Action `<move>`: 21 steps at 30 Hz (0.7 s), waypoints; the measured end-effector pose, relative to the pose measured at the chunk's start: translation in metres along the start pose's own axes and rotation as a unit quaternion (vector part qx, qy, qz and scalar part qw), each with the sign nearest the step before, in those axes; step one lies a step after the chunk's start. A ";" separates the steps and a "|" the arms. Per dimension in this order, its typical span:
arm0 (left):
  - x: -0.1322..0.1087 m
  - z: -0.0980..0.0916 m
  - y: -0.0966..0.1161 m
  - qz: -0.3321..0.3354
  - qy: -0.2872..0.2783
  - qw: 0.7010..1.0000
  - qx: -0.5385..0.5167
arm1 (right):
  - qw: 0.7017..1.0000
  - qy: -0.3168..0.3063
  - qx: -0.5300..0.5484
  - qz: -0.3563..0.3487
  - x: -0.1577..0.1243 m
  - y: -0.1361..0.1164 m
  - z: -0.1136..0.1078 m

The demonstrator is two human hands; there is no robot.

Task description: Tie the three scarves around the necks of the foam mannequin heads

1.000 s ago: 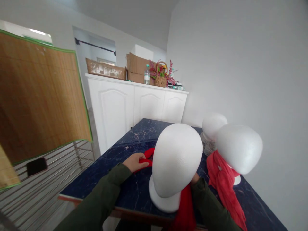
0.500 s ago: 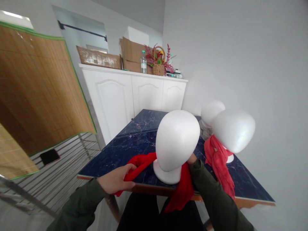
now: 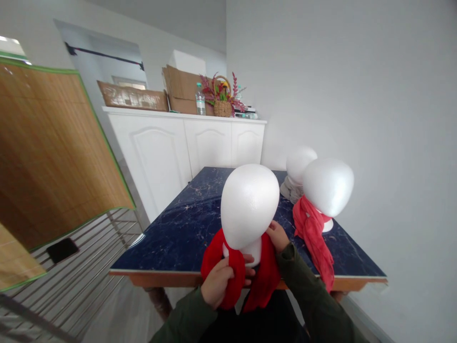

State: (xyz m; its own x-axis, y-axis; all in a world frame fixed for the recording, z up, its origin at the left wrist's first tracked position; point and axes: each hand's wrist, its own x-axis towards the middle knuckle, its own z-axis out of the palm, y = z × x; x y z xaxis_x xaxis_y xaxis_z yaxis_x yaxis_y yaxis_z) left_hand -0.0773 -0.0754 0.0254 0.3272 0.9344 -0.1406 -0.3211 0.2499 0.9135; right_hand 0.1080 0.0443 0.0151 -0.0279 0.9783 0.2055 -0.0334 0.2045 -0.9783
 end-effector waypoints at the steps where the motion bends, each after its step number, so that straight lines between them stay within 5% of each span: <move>1: 0.006 0.005 -0.005 0.006 0.030 1.000 -0.007 | 1.000 0.010 0.016 0.018 -0.009 0.003 -0.004; 4: 0.020 0.015 -0.016 0.007 0.088 0.996 -0.001 | 0.993 0.037 0.077 0.081 -0.044 0.012 -0.010; 8: 0.023 0.025 -0.025 0.049 0.073 0.993 0.074 | 0.990 -0.003 0.115 0.084 -0.084 0.011 -0.001; 12: 0.015 0.037 -0.030 0.103 0.064 0.984 0.132 | 0.993 -0.019 0.103 0.049 -0.104 -0.004 0.013; 21: 0.013 0.057 -0.023 0.111 0.113 0.973 0.166 | 0.982 -0.142 -0.070 -0.101 -0.123 -0.041 0.020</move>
State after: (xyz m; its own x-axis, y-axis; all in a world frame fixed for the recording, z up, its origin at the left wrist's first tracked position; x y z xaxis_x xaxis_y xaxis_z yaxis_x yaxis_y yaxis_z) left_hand -0.0152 -0.0836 0.0242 0.0659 0.9975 0.0270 -0.0449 -0.0241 0.9987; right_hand 0.0926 -0.0851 0.0306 -0.3134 0.8719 0.3761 0.0692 0.4160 -0.9067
